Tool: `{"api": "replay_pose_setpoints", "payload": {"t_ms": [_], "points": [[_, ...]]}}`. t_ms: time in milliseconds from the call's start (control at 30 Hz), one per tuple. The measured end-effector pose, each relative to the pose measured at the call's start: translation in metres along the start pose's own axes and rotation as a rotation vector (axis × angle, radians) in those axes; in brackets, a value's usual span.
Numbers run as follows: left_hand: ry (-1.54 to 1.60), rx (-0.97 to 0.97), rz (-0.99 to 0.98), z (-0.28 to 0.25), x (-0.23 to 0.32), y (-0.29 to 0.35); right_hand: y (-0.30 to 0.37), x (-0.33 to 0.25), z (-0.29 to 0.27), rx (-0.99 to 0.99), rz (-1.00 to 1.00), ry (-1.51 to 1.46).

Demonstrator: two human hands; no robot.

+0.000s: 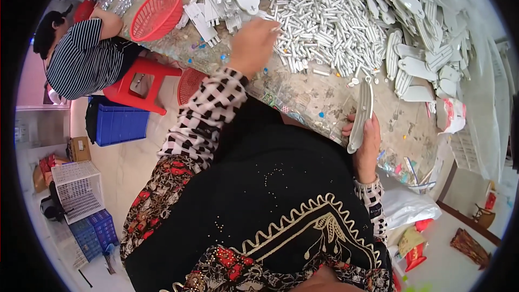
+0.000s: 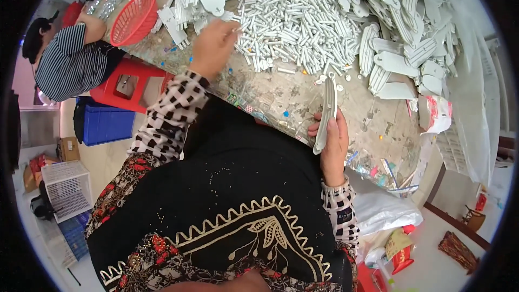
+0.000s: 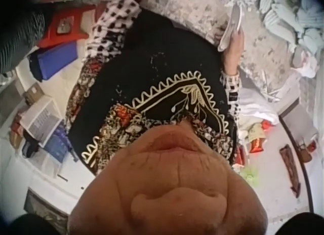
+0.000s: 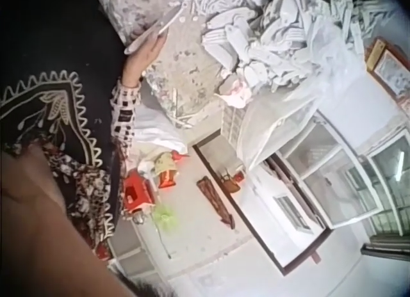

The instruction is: The person sorts and assembles small white plastic parts and fabric strips by hand at a manufacturing workspace.

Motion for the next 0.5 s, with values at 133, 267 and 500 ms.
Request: {"api": "replay_pose_setpoints", "payload": {"t_ms": [133,267,500], "points": [[-0.461,0.109,0.231,-0.034,-0.03,-0.043,0.0,0.002,0.002,-0.035,-0.042,0.07],[-0.843,-0.097,0.641,-0.021,-0.042,-0.072,0.003,0.0,0.001,-0.046,-0.044,0.042],[-0.906,-0.487,0.632,-0.006,-0.053,-0.097,0.002,0.001,-0.001,-0.03,-0.057,-0.017]]}}
Point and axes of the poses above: each hand's wrist, its own y-axis away from the middle knuckle, its own z-axis out of the palm, x = y × z, the point moved 8 cm from there along -y, towards the middle knuckle, and after that the axes turned 2 degrees about z, right-handed, at the moved point
